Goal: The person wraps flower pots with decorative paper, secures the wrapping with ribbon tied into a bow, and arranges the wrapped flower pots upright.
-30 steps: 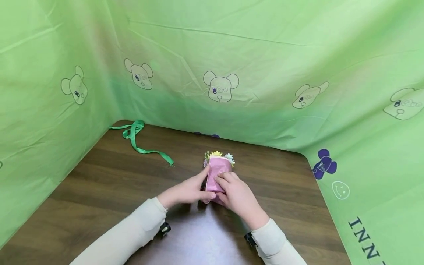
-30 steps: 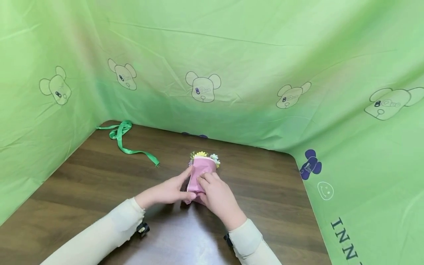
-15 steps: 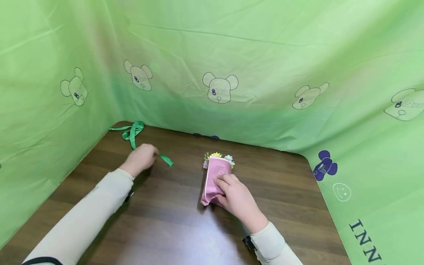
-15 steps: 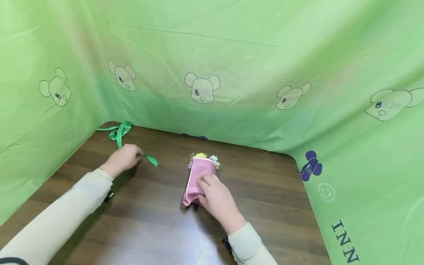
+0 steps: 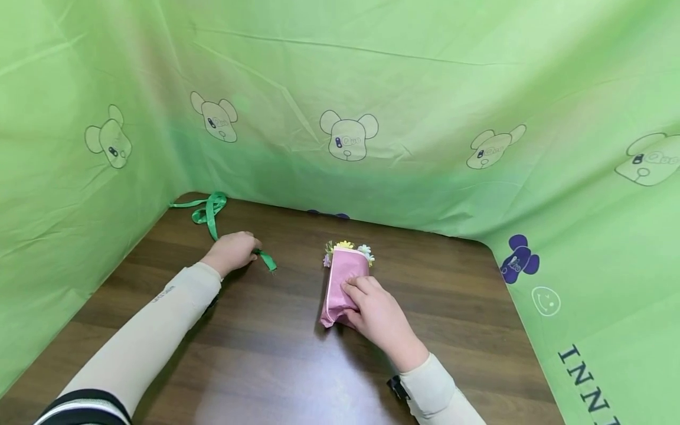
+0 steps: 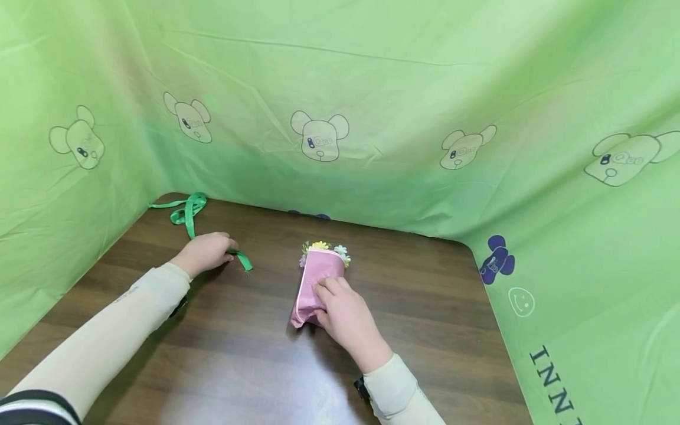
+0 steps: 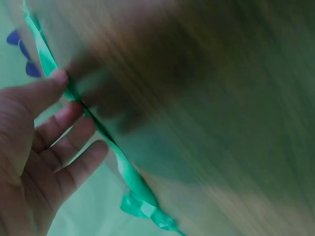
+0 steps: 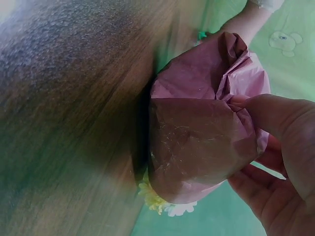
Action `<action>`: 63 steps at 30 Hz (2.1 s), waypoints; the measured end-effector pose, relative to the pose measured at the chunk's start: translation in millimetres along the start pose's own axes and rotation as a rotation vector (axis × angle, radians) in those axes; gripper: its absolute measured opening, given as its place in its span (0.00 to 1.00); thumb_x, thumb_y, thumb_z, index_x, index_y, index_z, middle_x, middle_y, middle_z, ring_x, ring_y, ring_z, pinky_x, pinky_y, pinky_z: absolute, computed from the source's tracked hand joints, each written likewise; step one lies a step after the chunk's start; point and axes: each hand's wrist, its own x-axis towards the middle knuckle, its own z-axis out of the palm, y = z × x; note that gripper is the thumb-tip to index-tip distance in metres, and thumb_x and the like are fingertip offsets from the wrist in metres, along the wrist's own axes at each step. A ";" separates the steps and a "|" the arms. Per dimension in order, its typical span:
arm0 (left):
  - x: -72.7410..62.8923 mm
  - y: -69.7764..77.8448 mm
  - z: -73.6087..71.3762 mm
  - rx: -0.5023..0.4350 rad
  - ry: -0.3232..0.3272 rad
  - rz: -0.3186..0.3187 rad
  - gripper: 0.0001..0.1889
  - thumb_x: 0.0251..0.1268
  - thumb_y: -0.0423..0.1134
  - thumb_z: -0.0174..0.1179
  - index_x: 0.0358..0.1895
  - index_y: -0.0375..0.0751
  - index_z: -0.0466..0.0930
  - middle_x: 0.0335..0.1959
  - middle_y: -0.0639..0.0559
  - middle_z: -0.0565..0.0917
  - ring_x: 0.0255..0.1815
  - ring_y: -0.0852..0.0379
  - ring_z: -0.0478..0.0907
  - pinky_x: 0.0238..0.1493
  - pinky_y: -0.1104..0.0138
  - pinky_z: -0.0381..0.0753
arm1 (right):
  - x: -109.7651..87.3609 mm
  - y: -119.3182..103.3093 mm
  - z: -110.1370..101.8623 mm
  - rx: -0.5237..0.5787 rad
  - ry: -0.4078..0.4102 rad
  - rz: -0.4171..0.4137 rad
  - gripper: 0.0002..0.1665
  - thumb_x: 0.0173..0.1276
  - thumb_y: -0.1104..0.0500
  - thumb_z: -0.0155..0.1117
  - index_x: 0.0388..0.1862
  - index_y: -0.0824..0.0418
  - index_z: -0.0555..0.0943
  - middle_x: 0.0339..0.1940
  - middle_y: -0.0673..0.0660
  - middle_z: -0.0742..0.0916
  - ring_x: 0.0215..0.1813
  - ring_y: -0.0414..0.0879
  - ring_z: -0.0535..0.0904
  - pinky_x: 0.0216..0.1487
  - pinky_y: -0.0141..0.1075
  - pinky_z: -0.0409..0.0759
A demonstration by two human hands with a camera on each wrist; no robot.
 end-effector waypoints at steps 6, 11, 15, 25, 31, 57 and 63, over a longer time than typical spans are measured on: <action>2.0 12.0 -1.1 -0.034 -0.002 -0.035 0.07 0.63 0.30 0.68 0.29 0.47 0.88 0.32 0.53 0.82 0.36 0.51 0.81 0.36 0.57 0.82 | -1.4 0.5 0.6 -0.007 -0.002 0.000 0.29 0.55 0.58 0.79 0.58 0.61 0.85 0.55 0.52 0.85 0.58 0.49 0.79 0.57 0.42 0.83; 5.1 22.2 -11.9 -0.317 -0.065 -0.162 0.07 0.68 0.35 0.64 0.31 0.46 0.87 0.29 0.56 0.86 0.29 0.58 0.78 0.36 0.62 0.77 | -2.3 0.6 -0.1 -0.014 -0.018 0.004 0.29 0.56 0.58 0.78 0.58 0.61 0.85 0.56 0.52 0.85 0.58 0.49 0.80 0.58 0.41 0.83; 7.5 39.7 -29.1 -0.558 -0.106 -0.208 0.07 0.71 0.36 0.63 0.37 0.39 0.88 0.27 0.51 0.88 0.26 0.58 0.82 0.32 0.64 0.81 | -3.3 -1.3 -1.0 -0.003 -0.003 -0.009 0.28 0.55 0.58 0.78 0.57 0.60 0.86 0.55 0.51 0.85 0.58 0.47 0.80 0.57 0.40 0.83; 31.6 91.0 -68.9 -0.722 -0.077 -0.188 0.07 0.71 0.37 0.64 0.37 0.38 0.87 0.29 0.47 0.89 0.27 0.56 0.86 0.32 0.64 0.86 | -9.0 -18.7 -5.0 0.048 0.017 -0.062 0.28 0.52 0.58 0.78 0.56 0.59 0.86 0.54 0.50 0.86 0.57 0.47 0.80 0.56 0.40 0.83; 63.1 117.1 -91.3 -0.651 -0.038 -0.126 0.06 0.71 0.36 0.64 0.36 0.39 0.87 0.26 0.49 0.87 0.26 0.56 0.85 0.30 0.65 0.85 | -10.0 -21.1 -4.8 0.031 0.001 -0.050 0.29 0.52 0.59 0.77 0.56 0.59 0.86 0.54 0.49 0.86 0.58 0.46 0.80 0.58 0.39 0.82; 167.4 281.5 -146.2 -0.687 -0.178 0.062 0.14 0.78 0.39 0.57 0.29 0.39 0.74 0.35 0.45 0.86 0.36 0.50 0.90 0.36 0.63 0.88 | -12.3 -27.8 -0.4 0.052 0.026 -0.029 0.31 0.48 0.56 0.82 0.54 0.57 0.86 0.50 0.46 0.84 0.49 0.44 0.79 0.50 0.36 0.82; 161.4 293.3 -145.6 -0.695 -0.442 0.227 0.13 0.79 0.42 0.56 0.54 0.36 0.82 0.50 0.44 0.86 0.43 0.52 0.90 0.44 0.62 0.88 | -13.9 -27.1 -0.6 0.057 0.019 -0.016 0.30 0.49 0.55 0.82 0.54 0.57 0.86 0.51 0.46 0.84 0.51 0.44 0.79 0.51 0.36 0.82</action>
